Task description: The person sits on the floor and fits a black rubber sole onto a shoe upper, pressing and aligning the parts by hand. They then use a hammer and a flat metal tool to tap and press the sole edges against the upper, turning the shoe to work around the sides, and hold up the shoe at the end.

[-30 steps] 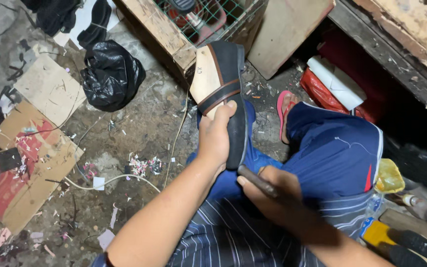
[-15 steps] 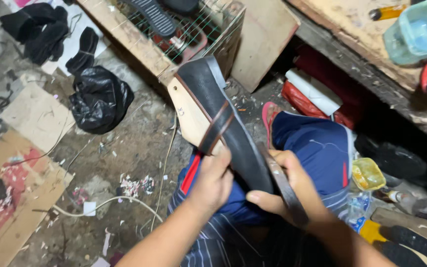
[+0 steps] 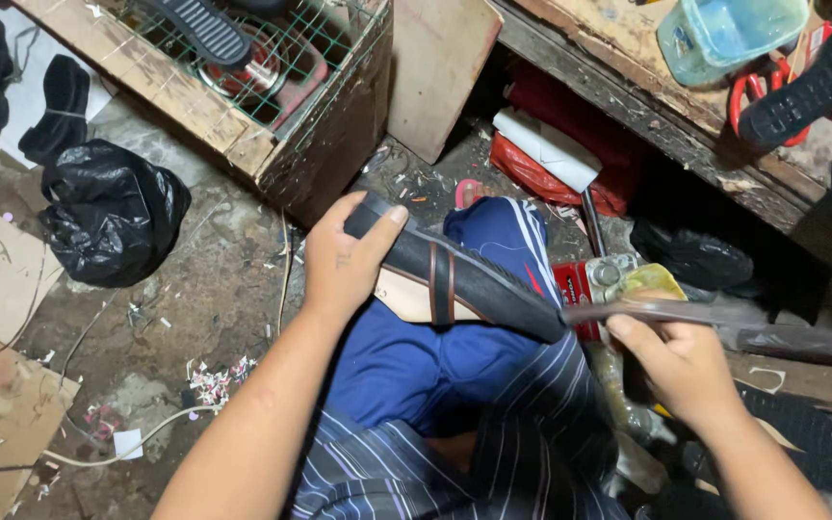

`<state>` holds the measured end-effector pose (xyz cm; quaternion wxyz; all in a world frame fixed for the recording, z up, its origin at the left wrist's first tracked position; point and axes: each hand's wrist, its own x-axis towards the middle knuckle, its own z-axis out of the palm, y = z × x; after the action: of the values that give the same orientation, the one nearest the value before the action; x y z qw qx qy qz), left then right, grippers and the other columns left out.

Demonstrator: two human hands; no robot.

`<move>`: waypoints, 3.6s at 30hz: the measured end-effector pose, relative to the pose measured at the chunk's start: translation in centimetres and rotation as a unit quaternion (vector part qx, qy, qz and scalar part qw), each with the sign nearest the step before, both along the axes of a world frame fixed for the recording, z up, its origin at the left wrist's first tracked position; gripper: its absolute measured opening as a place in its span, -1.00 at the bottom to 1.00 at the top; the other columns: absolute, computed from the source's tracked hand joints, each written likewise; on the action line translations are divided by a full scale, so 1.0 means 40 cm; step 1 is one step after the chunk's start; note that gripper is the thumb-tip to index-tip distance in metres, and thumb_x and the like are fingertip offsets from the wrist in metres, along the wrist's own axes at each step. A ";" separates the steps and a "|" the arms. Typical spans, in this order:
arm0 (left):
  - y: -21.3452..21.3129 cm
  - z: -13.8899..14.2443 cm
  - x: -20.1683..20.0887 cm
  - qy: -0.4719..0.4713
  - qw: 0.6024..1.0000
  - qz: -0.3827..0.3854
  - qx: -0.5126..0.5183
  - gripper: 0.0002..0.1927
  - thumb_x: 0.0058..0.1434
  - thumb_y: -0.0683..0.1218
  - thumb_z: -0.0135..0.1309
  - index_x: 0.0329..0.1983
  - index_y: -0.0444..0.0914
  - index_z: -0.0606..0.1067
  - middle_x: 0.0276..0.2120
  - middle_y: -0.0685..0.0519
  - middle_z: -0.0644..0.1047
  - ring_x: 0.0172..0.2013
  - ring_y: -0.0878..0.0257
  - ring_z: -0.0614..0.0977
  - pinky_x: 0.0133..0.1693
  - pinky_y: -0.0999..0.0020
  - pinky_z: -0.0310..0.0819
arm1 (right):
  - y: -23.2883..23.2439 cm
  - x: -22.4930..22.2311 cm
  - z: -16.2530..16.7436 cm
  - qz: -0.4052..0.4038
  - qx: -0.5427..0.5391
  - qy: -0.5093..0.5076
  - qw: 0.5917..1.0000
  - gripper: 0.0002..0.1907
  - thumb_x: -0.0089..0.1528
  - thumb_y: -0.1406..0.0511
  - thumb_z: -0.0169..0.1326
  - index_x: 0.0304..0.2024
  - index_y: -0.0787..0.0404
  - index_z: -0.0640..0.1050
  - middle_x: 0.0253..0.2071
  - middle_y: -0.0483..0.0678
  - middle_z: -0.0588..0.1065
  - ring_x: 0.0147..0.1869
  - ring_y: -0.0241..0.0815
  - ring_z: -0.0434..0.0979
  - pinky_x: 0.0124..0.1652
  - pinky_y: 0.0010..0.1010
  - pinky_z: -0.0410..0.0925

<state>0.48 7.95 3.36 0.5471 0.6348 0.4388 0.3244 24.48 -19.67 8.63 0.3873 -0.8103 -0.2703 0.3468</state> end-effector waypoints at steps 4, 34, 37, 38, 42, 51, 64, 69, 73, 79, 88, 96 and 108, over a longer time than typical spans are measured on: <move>0.000 0.014 0.008 0.033 0.998 0.021 0.055 -0.47 0.10 0.04 0.34 0.03 -0.38 0.53 -0.26 -0.06 0.67 -0.23 0.23 0.70 -0.12 0.36 0.54 | 0.007 0.012 -0.040 0.047 -0.042 -0.112 0.992 -0.70 0.06 0.23 0.35 -0.25 0.27 0.61 -0.37 -0.08 0.57 -0.29 -0.28 0.51 -0.25 -0.41 0.38; 0.042 0.023 -0.002 0.002 0.999 -0.032 0.008 -0.60 0.14 0.04 0.32 -0.10 -0.32 0.53 -0.28 -0.03 0.62 -0.24 0.24 0.64 -0.14 0.34 0.53 | 0.566 -0.078 0.136 0.449 -0.109 -0.260 0.848 -0.49 0.00 -0.07 0.28 -0.23 0.16 0.63 -0.33 0.12 0.56 -0.20 0.17 0.55 -0.23 -0.08 0.38; 0.048 0.035 -0.013 0.010 0.995 -0.020 -0.095 -0.63 0.12 0.02 0.34 -0.23 -0.34 0.53 -0.37 0.01 0.60 -0.33 0.31 0.59 -0.23 0.37 0.51 | 0.498 -0.083 0.129 0.423 -0.059 -0.226 0.876 -0.59 0.07 -0.02 0.23 -0.23 0.12 0.65 -0.34 0.09 0.56 -0.21 0.12 0.58 -0.20 -0.11 0.39; 0.043 0.038 -0.012 -0.011 0.991 0.001 -0.132 -0.64 0.09 0.01 0.34 -0.24 -0.34 0.53 -0.38 0.02 0.60 -0.35 0.31 0.60 -0.26 0.38 0.51 | 0.475 -0.084 0.128 0.414 -0.021 -0.203 0.887 -0.63 0.11 0.02 0.21 -0.28 0.16 0.64 -0.33 0.06 0.56 -0.22 0.08 0.59 -0.19 -0.15 0.40; 0.026 0.048 -0.003 -0.100 0.983 0.073 -0.133 -0.61 0.07 0.01 0.30 -0.13 -0.28 0.52 -0.35 0.10 0.62 -0.35 0.39 0.61 -0.26 0.45 0.52 | 0.371 -0.092 0.150 0.268 0.008 -0.126 0.955 -0.74 0.20 0.15 0.14 -0.24 0.19 0.65 -0.36 -0.09 0.58 -0.28 -0.13 0.62 -0.20 -0.29 0.44; 0.065 0.063 -0.002 0.121 0.977 -0.139 -0.111 -0.58 -0.07 0.17 0.24 -0.38 -0.28 0.66 -0.51 -0.01 0.66 -0.47 0.24 0.68 -0.34 0.36 0.52 | 0.318 -0.088 0.105 0.247 0.019 -0.090 0.965 -0.77 0.17 0.19 0.19 -0.24 0.20 0.62 -0.38 -0.15 0.55 -0.26 -0.31 0.53 -0.20 -0.40 0.41; 0.069 0.021 0.036 0.211 0.969 -0.127 0.020 -0.27 -0.04 0.37 0.22 -0.09 -0.32 0.60 -0.39 -0.10 0.66 -0.27 0.03 0.70 -0.18 0.20 0.54 | 0.554 -0.077 0.044 0.384 -0.110 -0.015 0.917 -0.64 0.07 0.08 0.29 -0.24 0.17 0.61 -0.44 -0.12 0.53 -0.33 -0.29 0.46 -0.27 -0.36 0.37; 0.084 0.040 0.021 0.169 0.981 -0.093 -0.019 -0.43 -0.06 0.27 0.24 -0.21 -0.28 0.63 -0.50 -0.02 0.63 -0.42 0.15 0.68 -0.27 0.26 0.53 | 0.535 -0.098 0.037 0.337 -0.133 -0.096 0.927 -0.61 0.08 0.07 0.29 -0.21 0.20 0.61 -0.44 0.01 0.53 -0.34 -0.19 0.45 -0.28 -0.29 0.37; 0.064 0.054 -0.013 0.032 0.995 -0.045 -0.087 -0.62 0.08 0.05 0.28 -0.15 -0.29 0.58 -0.43 -0.02 0.58 -0.36 0.22 0.59 -0.24 0.27 0.46 | 0.398 -0.112 0.092 0.285 -0.023 -0.110 0.952 -0.72 0.16 0.15 0.21 -0.21 0.19 0.63 -0.37 -0.09 0.58 -0.27 -0.29 0.56 -0.22 -0.35 0.41; -0.023 0.033 -0.066 -0.178 0.984 -0.022 0.025 -0.55 0.15 -0.16 0.23 0.09 -0.29 0.40 -0.05 0.03 0.53 -0.03 0.30 0.56 0.09 0.38 0.45 | 0.148 -0.171 0.036 0.131 0.070 -0.052 0.988 -0.73 0.17 0.24 0.23 -0.13 0.23 0.58 -0.27 -0.05 0.56 -0.21 -0.22 0.56 -0.15 -0.33 0.44; -0.038 -0.011 -0.056 -0.173 0.979 -0.082 -0.076 -0.61 0.13 -0.19 0.18 0.03 -0.31 0.41 -0.24 0.09 0.52 -0.24 0.37 0.54 -0.16 0.43 0.48 | 0.057 -0.122 0.083 0.128 -0.109 -0.144 0.975 -0.66 0.14 0.08 0.22 -0.27 0.22 0.63 -0.32 -0.01 0.56 -0.23 -0.15 0.53 -0.18 -0.35 0.43; -0.011 -0.027 -0.033 -0.124 0.989 -0.076 -0.019 -0.64 0.10 -0.15 0.20 -0.05 -0.33 0.45 -0.31 0.11 0.48 -0.28 0.38 0.50 -0.22 0.44 0.44 | 0.218 -0.196 0.122 0.244 -0.072 -0.252 0.934 -0.50 0.18 0.10 0.18 0.06 0.27 0.50 -0.24 0.14 0.59 -0.12 0.19 0.59 -0.16 -0.14 0.43; -0.007 -0.027 -0.038 -0.130 0.988 -0.078 0.032 -0.67 0.11 -0.14 0.18 -0.07 -0.34 0.46 -0.29 0.09 0.49 -0.25 0.35 0.50 -0.19 0.42 0.44 | 0.195 -0.171 0.101 0.167 -0.135 -0.140 0.967 -0.61 0.21 0.09 0.16 -0.15 0.27 0.48 -0.43 0.10 0.54 -0.34 -0.03 0.56 -0.23 -0.23 0.43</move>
<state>-1.05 7.69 2.29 0.6026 0.6367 0.3019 0.3746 17.63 -11.87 12.68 0.1695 -0.8388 -0.4044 0.3227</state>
